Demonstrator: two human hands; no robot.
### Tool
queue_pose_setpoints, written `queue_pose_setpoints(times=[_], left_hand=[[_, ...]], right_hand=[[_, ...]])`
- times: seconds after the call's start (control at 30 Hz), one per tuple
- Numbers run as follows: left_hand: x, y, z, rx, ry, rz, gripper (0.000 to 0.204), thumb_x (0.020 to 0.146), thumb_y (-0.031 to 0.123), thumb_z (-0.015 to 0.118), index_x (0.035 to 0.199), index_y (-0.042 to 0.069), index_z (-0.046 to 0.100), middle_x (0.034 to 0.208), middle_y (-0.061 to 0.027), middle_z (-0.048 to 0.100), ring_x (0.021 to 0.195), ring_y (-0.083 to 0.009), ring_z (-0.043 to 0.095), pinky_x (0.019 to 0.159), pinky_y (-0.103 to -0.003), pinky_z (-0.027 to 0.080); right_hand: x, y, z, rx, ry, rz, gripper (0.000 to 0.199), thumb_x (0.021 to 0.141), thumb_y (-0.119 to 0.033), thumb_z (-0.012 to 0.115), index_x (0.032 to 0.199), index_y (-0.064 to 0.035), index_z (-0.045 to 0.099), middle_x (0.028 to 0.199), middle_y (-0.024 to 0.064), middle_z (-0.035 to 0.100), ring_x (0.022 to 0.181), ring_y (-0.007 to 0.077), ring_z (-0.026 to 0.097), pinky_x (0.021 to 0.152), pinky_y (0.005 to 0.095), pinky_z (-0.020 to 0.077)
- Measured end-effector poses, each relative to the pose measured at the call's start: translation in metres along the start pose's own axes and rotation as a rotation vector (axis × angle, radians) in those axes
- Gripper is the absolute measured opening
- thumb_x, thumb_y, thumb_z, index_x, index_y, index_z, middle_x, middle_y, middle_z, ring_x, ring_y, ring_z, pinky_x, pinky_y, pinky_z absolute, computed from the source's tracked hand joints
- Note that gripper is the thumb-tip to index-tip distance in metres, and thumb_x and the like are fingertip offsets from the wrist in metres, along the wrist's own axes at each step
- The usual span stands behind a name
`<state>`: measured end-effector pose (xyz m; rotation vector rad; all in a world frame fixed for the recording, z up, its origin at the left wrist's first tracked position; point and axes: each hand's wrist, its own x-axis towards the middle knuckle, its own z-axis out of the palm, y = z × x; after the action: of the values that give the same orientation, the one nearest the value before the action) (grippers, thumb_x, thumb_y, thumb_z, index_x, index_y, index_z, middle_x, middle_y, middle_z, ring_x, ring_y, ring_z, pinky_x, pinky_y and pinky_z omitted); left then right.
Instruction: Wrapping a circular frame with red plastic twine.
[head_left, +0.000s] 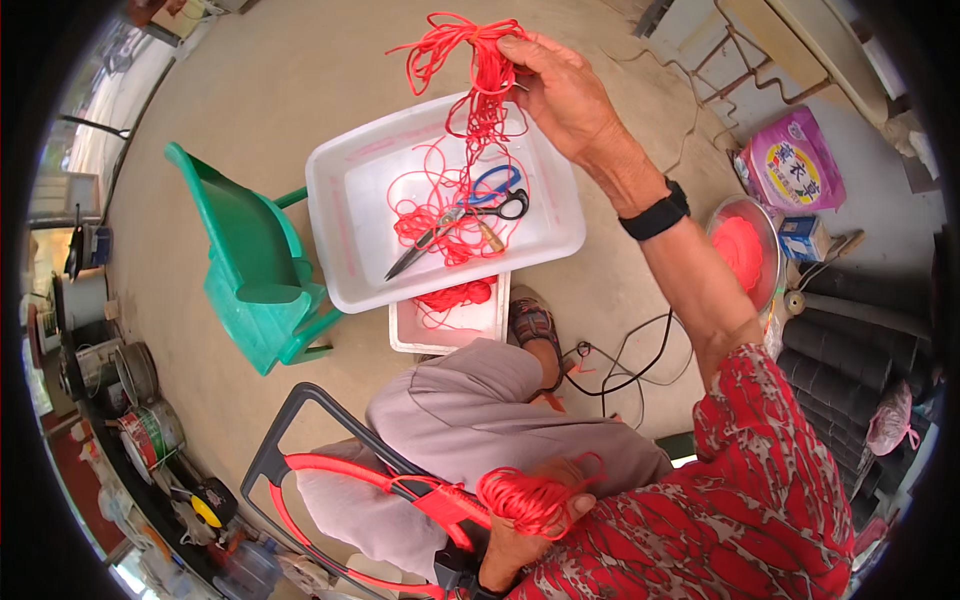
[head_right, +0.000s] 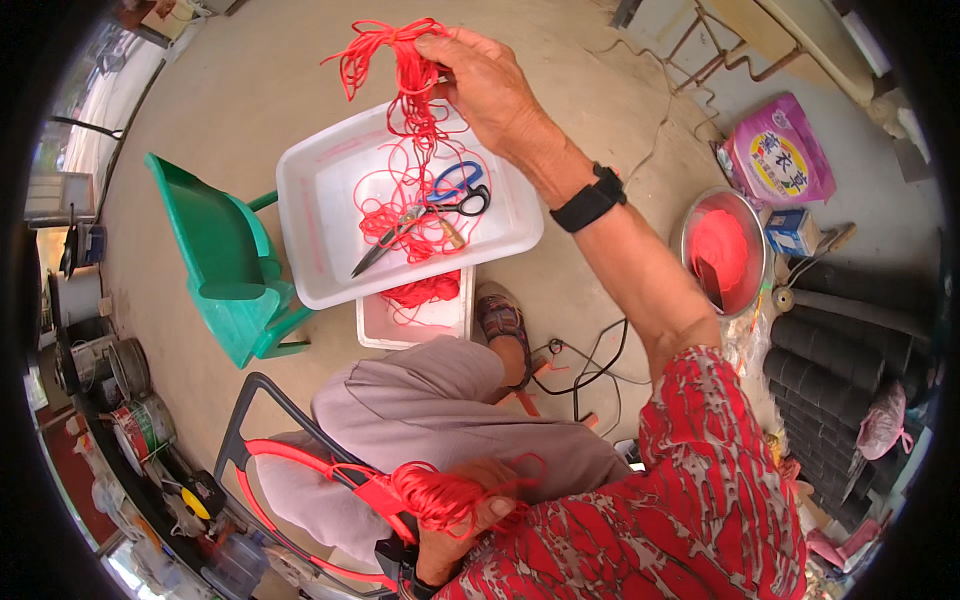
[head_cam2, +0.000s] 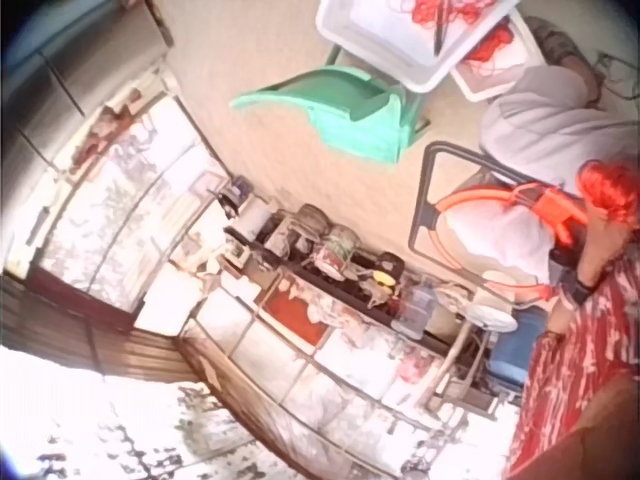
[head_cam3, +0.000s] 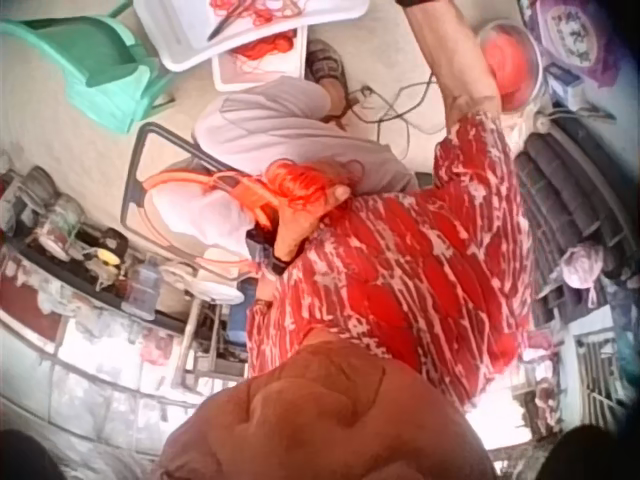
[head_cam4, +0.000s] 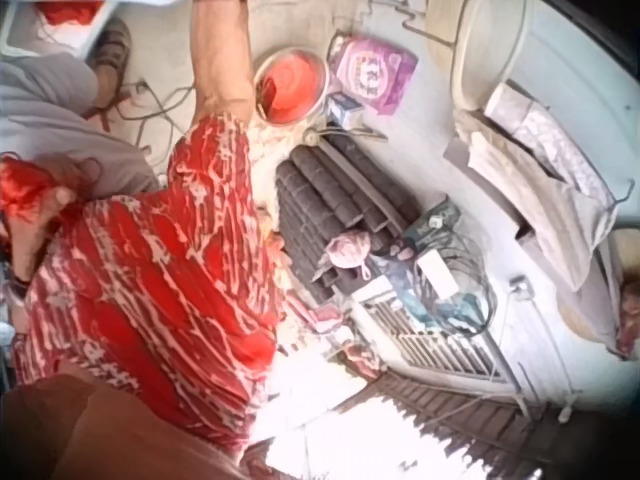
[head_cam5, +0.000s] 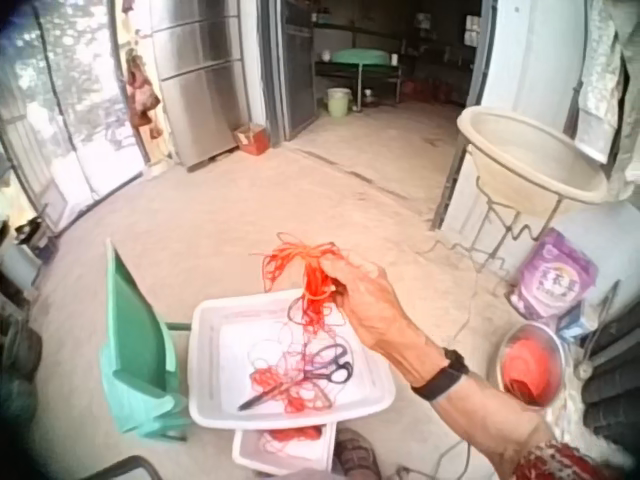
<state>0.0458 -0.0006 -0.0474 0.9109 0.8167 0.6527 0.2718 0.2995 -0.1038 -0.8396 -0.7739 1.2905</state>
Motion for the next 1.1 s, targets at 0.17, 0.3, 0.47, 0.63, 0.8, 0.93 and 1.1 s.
queue_pose_setpoints(times=[0.17, 0.3, 0.47, 0.63, 0.8, 0.93, 1.1], left_hand=[[-0.002, 0.016, 0.007, 0.014, 0.11, -0.093, 0.017, 0.085, 0.008, 0.07, 0.082, -0.005, 0.059, 0.085, -0.0143, 0.061, 0.08, -0.0283, 0.059, 0.074, -0.039, 0.047], [-0.01, -0.001, 0.001, 0.028, 0.1, -0.105, 0.017, 0.083, 0.007, 0.071, 0.084, -0.006, 0.06, 0.088, -0.0142, 0.063, 0.082, -0.0273, 0.061, 0.075, -0.038, 0.048], [-0.006, -0.008, 0.002, 0.017, 0.092, -0.013, 0.017, 0.081, 0.006, 0.073, 0.083, -0.005, 0.06, 0.081, -0.0139, 0.063, 0.076, -0.0271, 0.061, 0.07, -0.038, 0.048], [-0.001, -0.003, 0.007, 0.006, 0.095, 0.01, 0.021, 0.083, 0.012, 0.072, 0.08, -0.002, 0.057, 0.077, -0.0124, 0.06, 0.073, -0.026, 0.058, 0.07, -0.039, 0.047], [0.003, 0.002, 0.006, 0.023, 0.047, 0.03, 0.025, 0.085, 0.017, 0.071, 0.079, 0.0, 0.054, 0.074, -0.0104, 0.057, 0.072, -0.0254, 0.056, 0.071, -0.04, 0.047], [-0.003, -0.001, -0.002, 0.038, 0.047, -0.033, 0.021, 0.084, 0.011, 0.071, 0.079, -0.001, 0.056, 0.079, -0.0117, 0.059, 0.075, -0.0262, 0.057, 0.072, -0.039, 0.047], [-0.004, 0.013, 0.005, -0.08, 0.107, -0.222, 0.018, 0.082, 0.007, 0.073, 0.08, -0.003, 0.058, 0.084, -0.0134, 0.06, 0.079, -0.0276, 0.059, 0.071, -0.039, 0.047]], right_hand=[[-0.058, 0.016, 0.018, 0.211, -0.016, 0.09, 0.021, 0.096, -0.013, 0.053, 0.11, 0.0011, 0.059, 0.104, 0.0081, 0.064, 0.094, 0.0151, 0.061, 0.087, 0.0302, 0.0493], [-0.086, 0.027, 0.005, 0.256, 0.141, 0.186, 0.023, 0.096, -0.015, 0.053, 0.111, 0.0004, 0.059, 0.106, 0.006, 0.063, 0.093, 0.0128, 0.059, 0.084, 0.0285, 0.048], [-0.068, 0.001, 0.0, 0.104, 0.096, 0.11, 0.025, 0.096, -0.017, 0.053, 0.113, 0.0009, 0.059, 0.103, 0.0057, 0.063, 0.09, 0.0113, 0.059, 0.082, 0.0277, 0.0487], [-0.035, -0.027, 0.019, -0.01, 0.026, -0.102, 0.027, 0.092, -0.023, 0.058, 0.103, 0.0003, 0.064, 0.084, 0.0018, 0.065, 0.074, 0.0068, 0.058, 0.066, 0.0231, 0.0475], [0.003, -0.02, 0.02, -0.266, 0.031, -0.288, 0.024, 0.09, -0.022, 0.06, 0.098, -0.0002, 0.066, 0.081, 0.0013, 0.065, 0.07, 0.0063, 0.057, 0.06, 0.0247, 0.0477], [0.025, 0.027, -0.001, -0.511, 0.003, -0.165, 0.024, 0.093, -0.021, 0.06, 0.108, -0.0025, 0.066, 0.097, 0.0014, 0.067, 0.084, 0.0071, 0.06, 0.077, 0.0241, 0.0486], [0.022, 0.109, -0.052, -1.241, 0.006, -0.386, 0.025, 0.087, -0.021, 0.063, 0.106, -0.0052, 0.066, 0.09, 0.0068, 0.068, 0.081, 0.0193, 0.063, 0.073, 0.0324, 0.0497]])
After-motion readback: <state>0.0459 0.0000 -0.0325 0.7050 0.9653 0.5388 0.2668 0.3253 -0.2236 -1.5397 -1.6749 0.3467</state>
